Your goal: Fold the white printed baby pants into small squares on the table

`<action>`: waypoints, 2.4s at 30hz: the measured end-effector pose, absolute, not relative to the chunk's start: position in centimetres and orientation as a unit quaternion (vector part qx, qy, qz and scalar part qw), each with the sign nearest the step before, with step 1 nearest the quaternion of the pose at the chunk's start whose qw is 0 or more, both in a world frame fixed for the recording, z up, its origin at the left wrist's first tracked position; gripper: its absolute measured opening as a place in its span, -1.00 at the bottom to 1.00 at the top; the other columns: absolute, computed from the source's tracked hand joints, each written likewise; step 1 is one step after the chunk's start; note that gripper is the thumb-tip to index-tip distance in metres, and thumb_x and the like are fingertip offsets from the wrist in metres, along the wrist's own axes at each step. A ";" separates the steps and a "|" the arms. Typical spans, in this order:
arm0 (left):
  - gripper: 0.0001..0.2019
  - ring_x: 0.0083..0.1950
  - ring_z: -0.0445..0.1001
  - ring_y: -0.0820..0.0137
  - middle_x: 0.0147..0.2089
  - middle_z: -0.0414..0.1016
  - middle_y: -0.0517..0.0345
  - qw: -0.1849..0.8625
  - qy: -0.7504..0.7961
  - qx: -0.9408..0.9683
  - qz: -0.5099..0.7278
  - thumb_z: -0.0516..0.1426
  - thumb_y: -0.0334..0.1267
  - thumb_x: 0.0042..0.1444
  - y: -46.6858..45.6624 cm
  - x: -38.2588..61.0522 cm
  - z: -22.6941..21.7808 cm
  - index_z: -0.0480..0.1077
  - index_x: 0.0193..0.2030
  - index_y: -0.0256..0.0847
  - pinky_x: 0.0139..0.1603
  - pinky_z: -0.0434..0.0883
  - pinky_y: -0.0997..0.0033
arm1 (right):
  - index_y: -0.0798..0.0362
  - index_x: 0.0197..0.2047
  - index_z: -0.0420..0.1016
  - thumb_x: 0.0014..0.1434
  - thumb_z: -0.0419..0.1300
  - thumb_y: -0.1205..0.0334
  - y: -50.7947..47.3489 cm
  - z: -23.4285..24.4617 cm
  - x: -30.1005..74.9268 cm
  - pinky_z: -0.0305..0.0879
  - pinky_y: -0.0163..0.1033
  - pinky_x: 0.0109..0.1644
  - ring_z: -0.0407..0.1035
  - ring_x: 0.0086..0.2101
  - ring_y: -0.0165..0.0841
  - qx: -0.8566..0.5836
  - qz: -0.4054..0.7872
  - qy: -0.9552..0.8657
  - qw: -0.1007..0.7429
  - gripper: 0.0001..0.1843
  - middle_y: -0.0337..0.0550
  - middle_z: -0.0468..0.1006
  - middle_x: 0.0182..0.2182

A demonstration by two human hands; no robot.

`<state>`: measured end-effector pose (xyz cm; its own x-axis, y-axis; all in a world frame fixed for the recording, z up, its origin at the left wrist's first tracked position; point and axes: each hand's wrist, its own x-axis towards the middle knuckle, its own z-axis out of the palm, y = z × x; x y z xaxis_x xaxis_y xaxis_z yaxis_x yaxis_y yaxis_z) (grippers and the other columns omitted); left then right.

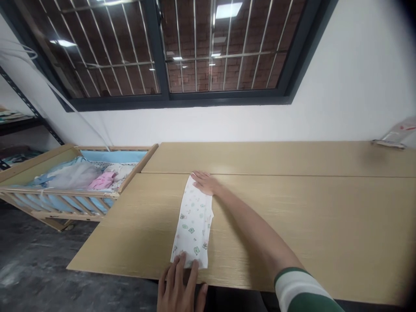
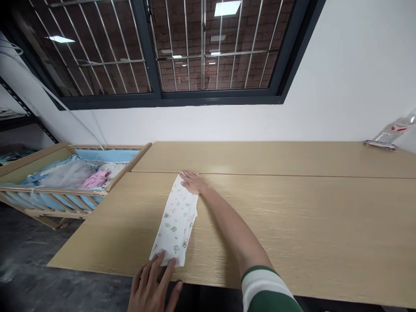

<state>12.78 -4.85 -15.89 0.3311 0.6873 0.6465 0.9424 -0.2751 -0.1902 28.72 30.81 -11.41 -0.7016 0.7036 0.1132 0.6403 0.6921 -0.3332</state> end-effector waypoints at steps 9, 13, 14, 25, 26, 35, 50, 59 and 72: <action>-0.75 0.04 0.54 0.22 0.09 0.56 0.04 0.115 -0.547 -0.792 -0.245 0.10 -0.20 0.30 -3.5 10.9 -12.8 0.44 0.09 -0.05 0.00 0.38 0.19 | 0.10 0.34 0.27 0.37 0.02 0.15 22.0 -8.8 31.9 0.08 0.12 0.39 0.16 0.31 -0.07 -0.391 0.120 -0.864 0.295 -0.48 0.15 0.28 0.33; -0.74 0.12 0.51 0.25 0.16 0.54 0.01 0.080 -0.531 -0.805 -0.251 0.04 -0.26 0.34 -3.2 10.0 -12.5 0.41 0.12 -0.09 0.09 0.38 0.19 | 0.06 0.15 0.48 0.42 0.00 0.18 13.2 -6.6 33.1 0.38 -0.04 0.16 0.46 0.03 -0.21 -0.260 0.213 -0.918 0.212 -0.63 0.02 0.57 0.05; -0.73 0.13 0.51 0.26 0.16 0.53 0.00 0.077 -0.524 -0.811 -0.249 0.04 -0.27 0.35 -3.2 9.8 -12.6 0.41 0.12 -0.10 0.11 0.38 0.20 | 0.06 0.13 0.51 0.43 -0.01 0.17 11.0 -6.2 33.4 0.38 -0.06 0.16 0.48 0.01 -0.23 -0.236 0.224 -0.927 0.187 -0.64 0.00 0.59 0.02; -0.70 0.00 0.57 0.43 0.08 0.60 0.16 0.092 -0.405 -0.861 -0.294 0.05 -0.42 0.32 -4.3 8.4 -12.8 0.46 0.08 -0.03 0.04 0.39 0.43 | -0.05 0.20 0.43 0.35 0.11 0.28 -0.5 -10.1 36.3 0.31 0.07 0.29 0.37 0.17 -0.10 -0.293 0.091 -0.933 0.187 -0.63 0.04 0.54 0.11; -0.67 -0.05 0.58 0.45 0.05 0.61 0.18 0.082 -0.395 -0.865 -0.300 0.04 -0.47 0.31 -4.5 8.4 -12.6 0.46 0.06 -0.02 0.01 0.40 0.45 | -0.04 0.15 0.46 0.34 0.08 0.34 -0.9 -10.1 36.2 0.34 0.07 0.25 0.40 0.13 -0.11 -0.295 0.079 -0.932 0.195 -0.65 0.05 0.57 0.05; -0.67 -0.08 0.57 0.44 -0.09 0.55 0.08 -0.085 -0.349 -0.843 -0.400 0.08 -0.47 0.32 -5.0 8.8 -11.6 0.34 0.19 -0.15 -0.03 0.50 0.53 | -0.05 0.12 0.41 0.40 0.03 0.34 -2.0 -4.8 36.9 0.42 -0.11 0.12 0.48 -0.05 -0.24 -0.318 0.181 -0.906 0.211 -0.71 -0.11 0.58 -0.08; -0.83 -0.12 0.59 0.36 -0.10 0.66 0.16 -0.099 -0.443 -0.764 -0.458 0.23 -0.15 0.26 10.2 12.0 -1.3 0.55 -0.08 -0.11 -0.02 0.49 0.40 | 0.01 0.01 0.53 0.37 0.14 0.09 10.6 -1.2 37.0 0.38 -0.15 -0.05 0.43 -0.13 -0.26 -0.404 0.275 -0.769 0.411 -0.74 -0.04 0.51 -0.11; -0.81 -0.16 0.60 0.29 -0.13 0.65 -0.02 -0.199 -0.580 -0.706 -0.353 0.16 -0.26 0.24 19.7 13.9 -6.2 0.51 -0.07 -0.27 -0.13 0.49 0.36 | 0.06 -0.01 0.47 0.11 0.24 0.25 21.8 -9.7 34.9 0.39 -0.24 -0.24 0.39 -0.36 -0.37 -0.507 0.315 -0.665 0.448 -0.65 -0.22 0.51 -0.34; -0.42 0.38 0.24 -0.14 0.38 0.26 -0.39 0.058 -0.589 -0.770 -0.237 0.01 -0.02 0.34 5.5 17.8 -10.4 0.26 0.33 -0.42 0.28 0.31 -0.11 | 0.02 0.35 0.27 0.39 0.06 0.06 17.8 -6.7 33.6 0.09 0.06 0.40 0.16 0.32 -0.14 -0.387 0.172 -0.838 0.344 -0.48 0.08 0.30 0.32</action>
<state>17.76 5.52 -10.40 0.1936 0.8803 0.4330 0.9354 -0.2988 0.1891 33.58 17.77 -6.69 -0.4643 0.7669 0.4430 0.5310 0.6414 -0.5537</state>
